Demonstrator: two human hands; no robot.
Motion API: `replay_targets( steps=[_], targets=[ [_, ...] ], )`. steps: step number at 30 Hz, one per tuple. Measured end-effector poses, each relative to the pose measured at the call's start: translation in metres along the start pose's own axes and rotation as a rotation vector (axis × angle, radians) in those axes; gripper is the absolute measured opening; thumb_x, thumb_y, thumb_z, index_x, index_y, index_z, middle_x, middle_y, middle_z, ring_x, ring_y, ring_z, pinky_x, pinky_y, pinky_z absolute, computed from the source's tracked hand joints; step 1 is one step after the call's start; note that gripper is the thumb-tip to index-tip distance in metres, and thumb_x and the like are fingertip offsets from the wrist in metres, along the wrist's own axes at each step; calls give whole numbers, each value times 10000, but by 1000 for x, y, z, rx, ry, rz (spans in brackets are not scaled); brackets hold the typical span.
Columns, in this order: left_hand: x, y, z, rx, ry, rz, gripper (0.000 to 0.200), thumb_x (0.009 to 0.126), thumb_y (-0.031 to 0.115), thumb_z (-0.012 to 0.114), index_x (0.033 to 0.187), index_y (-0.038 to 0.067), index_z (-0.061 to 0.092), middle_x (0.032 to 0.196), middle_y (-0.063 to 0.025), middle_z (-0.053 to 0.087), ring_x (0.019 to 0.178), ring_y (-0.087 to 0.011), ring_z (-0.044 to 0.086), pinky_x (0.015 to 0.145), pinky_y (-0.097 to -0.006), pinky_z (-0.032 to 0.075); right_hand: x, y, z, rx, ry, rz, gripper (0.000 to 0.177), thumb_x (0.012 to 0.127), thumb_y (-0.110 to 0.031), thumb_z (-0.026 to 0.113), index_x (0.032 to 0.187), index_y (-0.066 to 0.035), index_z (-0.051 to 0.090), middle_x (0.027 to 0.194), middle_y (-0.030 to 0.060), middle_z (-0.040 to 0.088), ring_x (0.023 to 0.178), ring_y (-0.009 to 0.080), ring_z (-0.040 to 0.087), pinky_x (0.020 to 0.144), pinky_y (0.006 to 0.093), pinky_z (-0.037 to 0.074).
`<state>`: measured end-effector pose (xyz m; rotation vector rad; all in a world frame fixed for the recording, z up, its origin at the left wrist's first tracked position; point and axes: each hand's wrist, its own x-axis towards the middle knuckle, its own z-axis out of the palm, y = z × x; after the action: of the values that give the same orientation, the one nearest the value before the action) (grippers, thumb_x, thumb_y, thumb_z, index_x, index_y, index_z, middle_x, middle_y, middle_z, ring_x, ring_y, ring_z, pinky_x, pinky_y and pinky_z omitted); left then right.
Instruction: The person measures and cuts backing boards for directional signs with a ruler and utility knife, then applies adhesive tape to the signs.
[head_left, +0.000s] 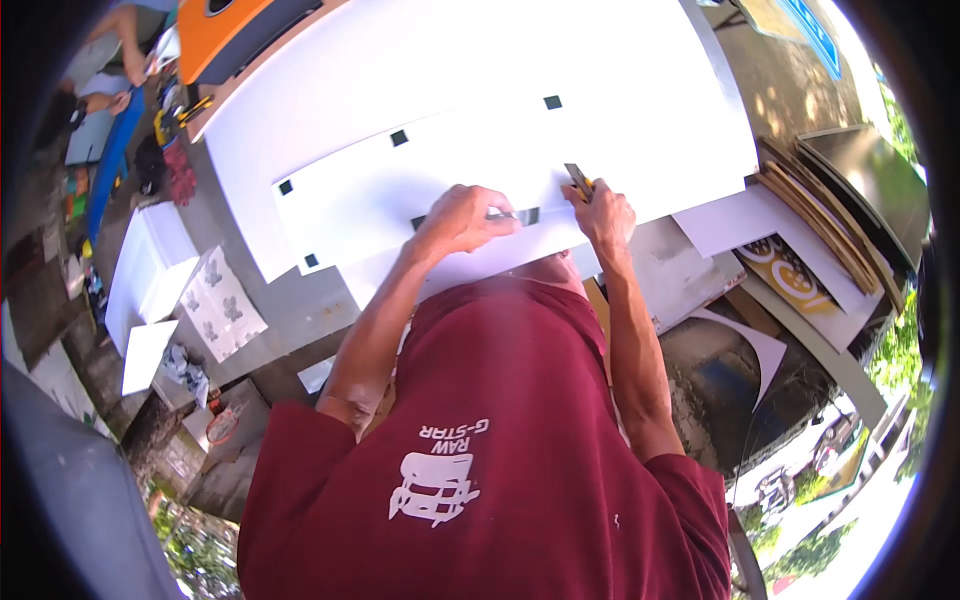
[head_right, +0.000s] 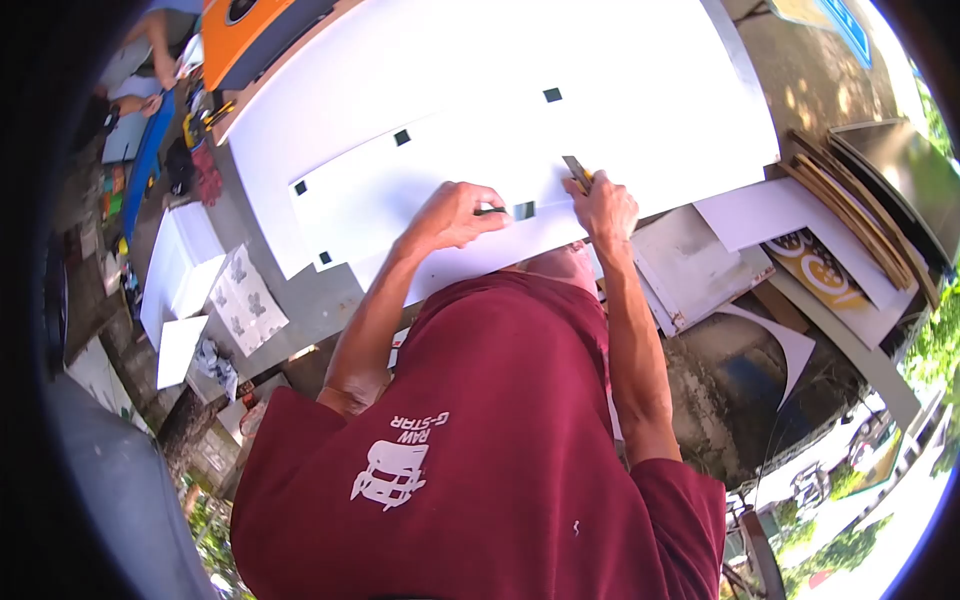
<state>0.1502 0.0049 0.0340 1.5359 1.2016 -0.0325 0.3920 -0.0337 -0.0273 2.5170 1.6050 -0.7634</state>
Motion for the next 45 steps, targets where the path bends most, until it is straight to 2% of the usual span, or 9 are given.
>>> replay_targets(
  steps=[3,7,9,15,19,26,27,36,45],
  targets=[
    [-10,-1,7,-86,36,101,316,887,304,740,1043,30,725,670,-122,661,459,-170,596,513,-333,484,-1,1,18,72,42,-26,554,875,-527,682,999,12,672,790,193,716,735,357,709,714,464,555],
    [-11,2,19,-94,245,151,333,877,377,717,997,68,751,684,-150,682,608,-264,650,603,-380,492,-8,2,6,1133,-289,-56,339,897,-291,712,985,33,668,761,62,653,666,124,606,618,290,503],
    [-5,10,16,-128,238,93,362,860,369,733,1012,41,749,728,-173,695,635,-290,663,649,-405,508,-18,-8,-25,1305,-437,-71,342,900,-279,710,1034,36,691,861,69,671,754,133,614,651,284,495],
    [23,49,12,-60,192,27,356,852,343,747,1028,34,750,806,-198,724,756,-322,714,738,-409,548,10,11,-53,1169,-477,-141,335,852,-255,787,1010,29,708,769,37,662,706,104,585,619,260,450],
    [62,71,33,-57,296,143,340,879,346,705,1029,47,759,680,-154,693,640,-284,687,705,-398,544,38,41,-77,1156,-372,-113,267,811,-240,828,875,-4,719,719,31,652,655,94,566,611,255,440],
    [161,185,54,54,108,-193,343,907,356,662,1037,56,766,582,-51,618,467,-154,600,544,-326,501,110,124,-135,1218,-204,-70,180,802,-174,817,828,-16,734,712,44,673,652,102,561,605,261,431],
    [174,198,57,58,133,-190,286,914,358,635,952,115,781,527,-49,624,522,-175,635,642,-363,518,122,135,-144,1227,-191,-57,176,802,-172,813,827,-16,736,710,44,672,651,102,562,603,264,432],
    [262,263,94,149,253,-173,236,860,301,693,974,118,789,684,-93,711,673,-234,706,709,-375,547,218,205,-147,1019,-5,3,220,747,-197,856,813,-9,763,611,16,633,525,90,519,489,276,413],
    [315,282,100,456,328,-222,176,849,257,711,867,93,774,740,-110,726,744,-299,713,693,-422,547,256,202,-153,658,74,51,314,727,-312,848,867,-42,768,659,100,692,575,206,638,626,367,530]
  ],
)
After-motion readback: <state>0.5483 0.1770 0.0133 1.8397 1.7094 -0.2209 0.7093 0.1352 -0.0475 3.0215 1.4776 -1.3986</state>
